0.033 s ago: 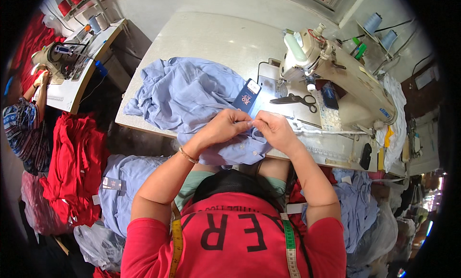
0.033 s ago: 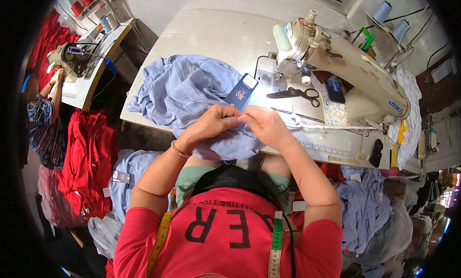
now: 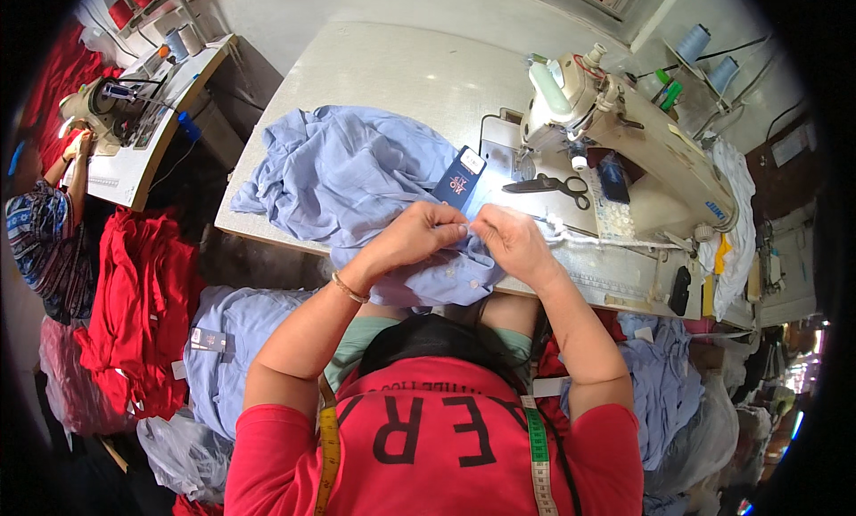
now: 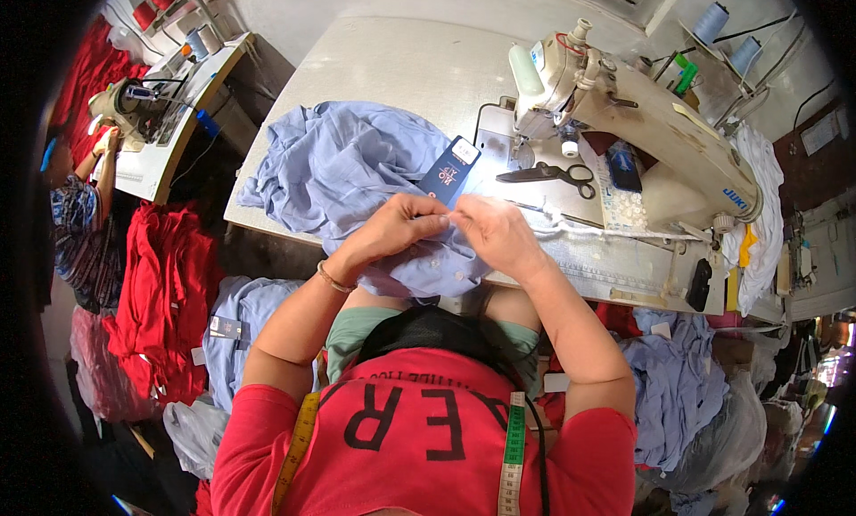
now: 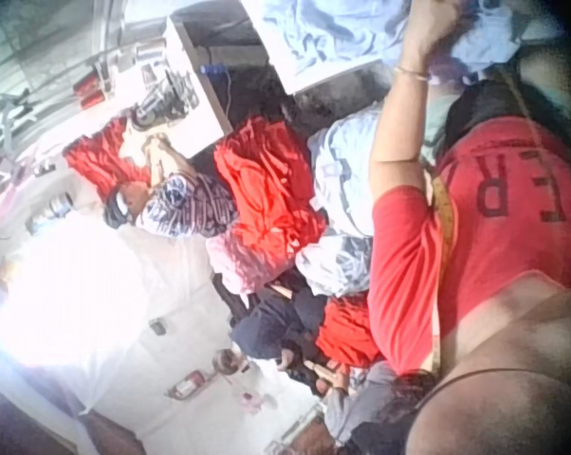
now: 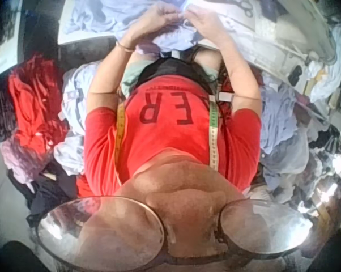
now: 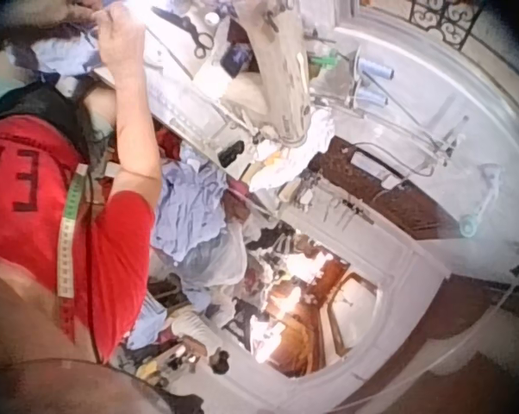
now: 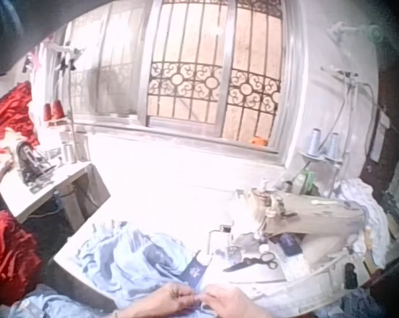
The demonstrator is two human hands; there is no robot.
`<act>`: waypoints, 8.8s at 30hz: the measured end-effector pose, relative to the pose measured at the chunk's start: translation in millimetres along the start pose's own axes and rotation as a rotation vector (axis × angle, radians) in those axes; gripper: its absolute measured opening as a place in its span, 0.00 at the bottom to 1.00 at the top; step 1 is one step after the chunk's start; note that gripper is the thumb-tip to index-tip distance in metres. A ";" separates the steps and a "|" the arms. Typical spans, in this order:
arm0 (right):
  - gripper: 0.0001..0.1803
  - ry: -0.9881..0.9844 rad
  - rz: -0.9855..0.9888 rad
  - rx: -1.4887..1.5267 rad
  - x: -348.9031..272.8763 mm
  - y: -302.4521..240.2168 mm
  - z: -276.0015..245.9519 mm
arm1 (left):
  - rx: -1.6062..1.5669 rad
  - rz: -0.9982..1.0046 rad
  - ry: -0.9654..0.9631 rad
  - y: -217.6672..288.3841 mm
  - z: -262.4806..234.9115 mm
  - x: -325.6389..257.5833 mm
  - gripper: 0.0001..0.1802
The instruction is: The person picks up a light-blue shirt from a pile, lays it flat on a table, fastens several buttons, and uses small shears to trim a loose thread near the collar.
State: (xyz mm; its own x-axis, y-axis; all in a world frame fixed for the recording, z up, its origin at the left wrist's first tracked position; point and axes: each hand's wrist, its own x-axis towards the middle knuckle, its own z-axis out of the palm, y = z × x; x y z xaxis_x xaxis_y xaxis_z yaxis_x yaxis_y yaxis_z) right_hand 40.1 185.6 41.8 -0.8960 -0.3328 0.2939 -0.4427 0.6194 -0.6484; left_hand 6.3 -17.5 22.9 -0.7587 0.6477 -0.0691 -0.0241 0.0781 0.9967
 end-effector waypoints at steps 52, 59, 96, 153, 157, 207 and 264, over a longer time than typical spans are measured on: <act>0.10 0.259 -0.440 -0.416 -21.5 -8.9 10.8 | -0.880 -0.073 0.170 -23.5 28.8 -7.0 0.05; 0.04 0.268 0.006 0.034 -15.1 -24.5 7.6 | -0.641 -0.042 0.267 -21.3 35.4 -6.5 0.05; 0.08 0.221 -0.149 -0.421 -14.8 -22.3 11.8 | 0.161 0.321 0.586 -32.5 52.0 -3.3 0.10; 0.08 0.166 -0.074 -0.164 -17.4 -19.4 10.8 | -0.381 0.060 0.385 -19.0 42.1 -7.1 0.09; 0.10 0.180 -0.178 -0.220 -18.7 -12.8 12.8 | -0.378 -0.002 0.325 -12.6 40.1 -5.9 0.09; 0.11 0.236 0.476 0.424 -21.0 -28.2 16.5 | -0.552 0.150 0.486 -20.2 54.8 3.8 0.08; 0.13 0.347 0.085 0.169 -9.6 -5.1 22.3 | -0.644 0.029 0.374 -19.2 41.6 3.3 0.11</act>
State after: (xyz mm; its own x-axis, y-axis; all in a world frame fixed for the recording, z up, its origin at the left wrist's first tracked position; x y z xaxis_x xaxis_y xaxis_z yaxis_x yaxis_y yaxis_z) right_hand 51.7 169.7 26.6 -0.9000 -0.0074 0.4358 -0.3810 0.4992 -0.7783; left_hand 31.3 14.7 1.7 -0.9329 0.3329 -0.1372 -0.2900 -0.4691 0.8342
